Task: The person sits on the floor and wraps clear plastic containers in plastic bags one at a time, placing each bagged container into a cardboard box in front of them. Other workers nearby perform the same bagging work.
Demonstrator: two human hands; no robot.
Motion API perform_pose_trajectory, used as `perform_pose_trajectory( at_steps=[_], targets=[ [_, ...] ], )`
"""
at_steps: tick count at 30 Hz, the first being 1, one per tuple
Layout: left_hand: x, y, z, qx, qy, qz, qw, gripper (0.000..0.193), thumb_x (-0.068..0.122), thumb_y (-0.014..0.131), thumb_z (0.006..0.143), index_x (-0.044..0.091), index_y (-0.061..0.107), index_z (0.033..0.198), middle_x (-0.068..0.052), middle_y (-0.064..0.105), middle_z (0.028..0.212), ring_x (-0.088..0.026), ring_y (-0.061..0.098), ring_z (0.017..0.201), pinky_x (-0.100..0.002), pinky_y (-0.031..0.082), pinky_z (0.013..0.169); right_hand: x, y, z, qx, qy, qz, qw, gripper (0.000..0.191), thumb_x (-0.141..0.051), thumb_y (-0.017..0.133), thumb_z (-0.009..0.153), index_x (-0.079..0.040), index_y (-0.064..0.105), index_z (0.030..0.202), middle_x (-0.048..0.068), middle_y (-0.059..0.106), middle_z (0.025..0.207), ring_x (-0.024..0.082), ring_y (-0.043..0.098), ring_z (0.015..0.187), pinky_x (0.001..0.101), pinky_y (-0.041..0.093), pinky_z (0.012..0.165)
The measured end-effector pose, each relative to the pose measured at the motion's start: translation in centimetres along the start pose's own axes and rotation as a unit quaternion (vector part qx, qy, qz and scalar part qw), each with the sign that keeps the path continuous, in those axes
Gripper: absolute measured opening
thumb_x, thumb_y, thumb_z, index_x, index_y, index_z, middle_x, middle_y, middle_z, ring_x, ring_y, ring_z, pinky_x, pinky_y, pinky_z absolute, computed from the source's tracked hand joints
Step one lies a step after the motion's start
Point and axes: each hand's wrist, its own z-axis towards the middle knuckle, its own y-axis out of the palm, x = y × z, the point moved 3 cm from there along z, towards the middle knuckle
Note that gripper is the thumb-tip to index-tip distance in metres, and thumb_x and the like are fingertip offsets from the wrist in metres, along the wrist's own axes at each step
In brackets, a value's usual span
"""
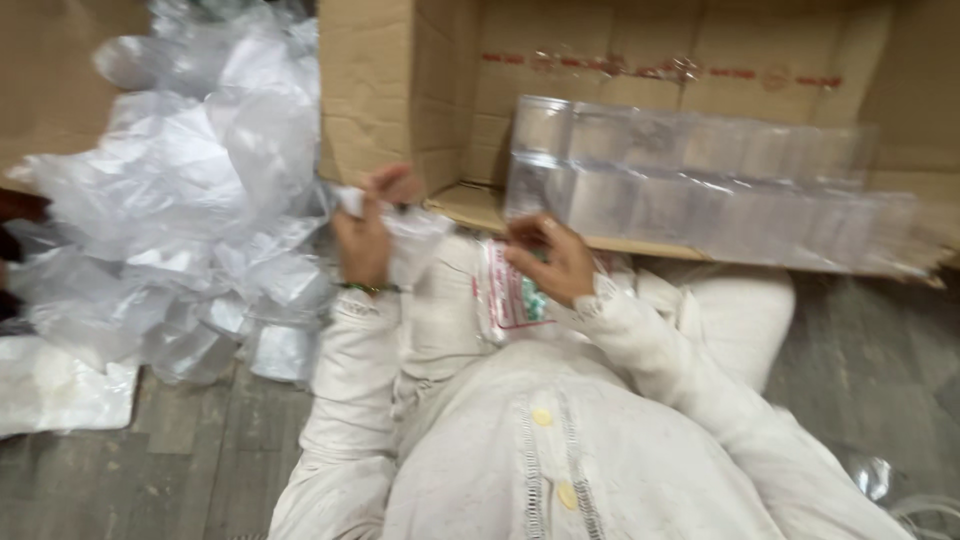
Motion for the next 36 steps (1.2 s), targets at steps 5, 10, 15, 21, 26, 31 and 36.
perform_pose_trajectory(
  at_steps=[5,10,15,21,26,31,36],
  targets=[
    [4.8,9.6,-5.0,-0.108,0.071,-0.006,0.992,0.046,0.033,0.052,0.112,-0.005,0.059,0.136,-0.013,0.065,0.137,-0.021,0.069,0.121,-0.032,0.055,0.104,-0.4,0.7,1.0,-0.022,0.082,0.278,0.957,0.046,-0.008,0.075,0.095,0.0,0.056,0.137,0.007,0.064,0.114,0.012,0.064,0.104,0.0287,0.055,0.095],
    [5.2,11.0,-6.2,-0.205,-0.04,0.034,0.977,0.028,0.015,0.079,0.098,-0.006,0.075,0.116,-0.01,0.076,0.106,-0.013,0.069,0.095,-0.027,0.055,0.083,-0.7,-3.9,-2.6,0.135,0.078,0.188,0.97,0.022,-0.013,0.073,0.107,0.006,0.068,0.117,0.009,0.071,0.097,0.013,0.064,0.085,0.0276,0.053,0.077],
    [3.0,13.0,-7.9,-0.155,-0.083,0.037,0.984,0.018,0.017,0.08,0.094,0.002,0.072,0.093,-0.002,0.072,0.081,-0.007,0.066,0.071,-0.023,0.053,0.063,-1.9,-5.9,-5.3,0.122,0.076,0.233,0.962,0.021,-0.017,0.068,0.096,-0.005,0.065,0.113,-0.001,0.072,0.104,0.004,0.065,0.093,0.0207,0.054,0.084],
    [3.5,15.8,-8.8,-0.197,-0.074,-0.028,0.977,0.016,0.018,0.078,0.092,0.009,0.066,0.097,0.007,0.066,0.084,-0.002,0.057,0.072,-0.02,0.047,0.063,-2.5,-6.2,-6.0,0.141,0.044,0.197,0.969,0.01,-0.009,0.069,0.104,0.001,0.07,0.105,0.001,0.068,0.096,0.004,0.055,0.081,0.0218,0.046,0.071],
    [1.0,16.9,-9.5,-0.196,-0.123,-0.036,0.972,0.022,0.026,0.075,0.097,0.008,0.067,0.088,0.007,0.064,0.075,-0.003,0.049,0.063,-0.021,0.039,0.055,-1.7,-6.2,-6.8,0.125,-0.008,0.22,0.967,0.009,-0.012,0.066,0.106,-0.004,0.068,0.103,-0.003,0.063,0.1,0.004,0.052,0.084,0.0224,0.045,0.074],
    [-3.0,17.3,-10.2,-0.228,-0.117,0.022,0.966,0.036,0.034,0.064,0.109,0.008,0.062,0.084,0.008,0.05,0.068,-0.002,0.04,0.059,-0.022,0.031,0.051,0.5,-5.6,-8.1,0.093,0.108,0.473,0.87,0.009,-0.016,0.066,0.108,-0.009,0.064,0.105,-0.004,0.059,0.079,0.003,0.05,0.063,0.0191,0.04,0.054],
    [-3.8,15.3,-9.8,-0.392,-0.327,-0.242,0.825,0.029,0.031,0.054,0.115,0.007,0.059,0.099,0.002,0.057,0.084,-0.005,0.051,0.069,-0.021,0.038,0.053,1.9,-10.7,-12.3,0.088,0.234,0.376,0.893,0.017,-0.018,0.071,0.096,-0.006,0.062,0.104,-0.003,0.06,0.078,0.007,0.056,0.069,0.023,0.047,0.063]
  ],
)
